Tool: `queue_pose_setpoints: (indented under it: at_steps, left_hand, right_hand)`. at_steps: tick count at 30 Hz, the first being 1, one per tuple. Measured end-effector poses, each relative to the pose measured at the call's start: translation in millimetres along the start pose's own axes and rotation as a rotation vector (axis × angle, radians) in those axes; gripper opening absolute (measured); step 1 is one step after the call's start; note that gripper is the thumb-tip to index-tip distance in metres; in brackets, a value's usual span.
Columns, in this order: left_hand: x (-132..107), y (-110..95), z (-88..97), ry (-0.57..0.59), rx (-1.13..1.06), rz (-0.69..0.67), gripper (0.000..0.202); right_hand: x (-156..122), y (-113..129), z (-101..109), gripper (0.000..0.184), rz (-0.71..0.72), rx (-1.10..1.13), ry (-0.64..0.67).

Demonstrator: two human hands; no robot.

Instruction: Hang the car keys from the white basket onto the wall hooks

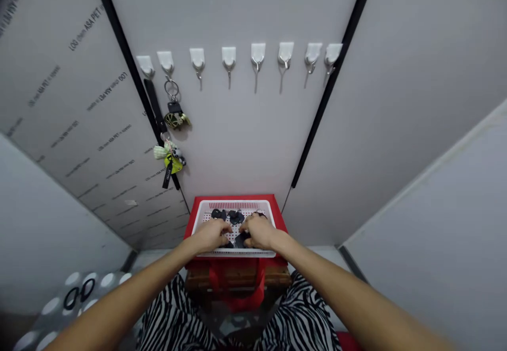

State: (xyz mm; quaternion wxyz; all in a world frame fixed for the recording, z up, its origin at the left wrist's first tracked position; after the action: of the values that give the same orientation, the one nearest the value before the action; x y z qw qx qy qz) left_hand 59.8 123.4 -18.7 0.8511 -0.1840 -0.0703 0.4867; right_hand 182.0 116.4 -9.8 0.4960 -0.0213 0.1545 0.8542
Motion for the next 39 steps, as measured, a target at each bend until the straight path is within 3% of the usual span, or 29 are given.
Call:
queue_pose_setpoints:
  at_steps: [6,9,13,19,24,28,31,34,39]
  left_hand:
    - [1,12,-5.6,0.113,-0.04,0.102,0.018]
    - [0,13,-5.0,0.082,-0.041,0.117,0.017]
    - [-1,13,-3.6,0.05,-0.069,0.102,0.02]
    - [2,16,-7.7,0.092,-0.295,0.044,0.018]
    - [11,12,2.1,-0.044,-0.635,0.08,0.027]
    - [19,-5,13.6,-0.119,-0.827,0.034,0.037]
    - [23,-18,17.0,-0.131,-0.911,-0.028,0.029]
    - [26,-19,20.6,-0.185,-0.958,0.006,0.017]
    - [27,-16,41.5,-0.262,-1.122,0.02,0.016]
  right_hand:
    - [2,1,-4,0.04,0.032,-0.096,0.054]
    - [7,6,-5,0.036,0.025,-0.165,0.056]
    - [11,5,-1,0.025,0.021,-0.128,-0.053]
    - [9,-18,24,0.015,-0.076,0.319,-0.318]
    - [10,-26,47,0.02,-0.102,0.785,-0.5]
    - [9,-17,62,0.027,-0.113,1.175,-0.552]
    - [7,-7,74,0.031,-0.124,1.379,-0.585]
    - [5,-1,86,0.031,-0.103,1.505,-0.635]
    - [3,-2,97,0.03,-0.063,1.614,-0.669]
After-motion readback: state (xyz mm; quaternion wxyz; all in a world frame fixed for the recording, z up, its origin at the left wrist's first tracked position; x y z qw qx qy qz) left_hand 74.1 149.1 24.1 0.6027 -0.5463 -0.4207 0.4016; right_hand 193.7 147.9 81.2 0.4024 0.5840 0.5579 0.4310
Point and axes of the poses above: each hand's wrist, its own x-axis towards the middle knuckle, its own z-axis out of the back of the hand, y = z × x, the point moved 4 cm from there along x, towards the middle knuckle
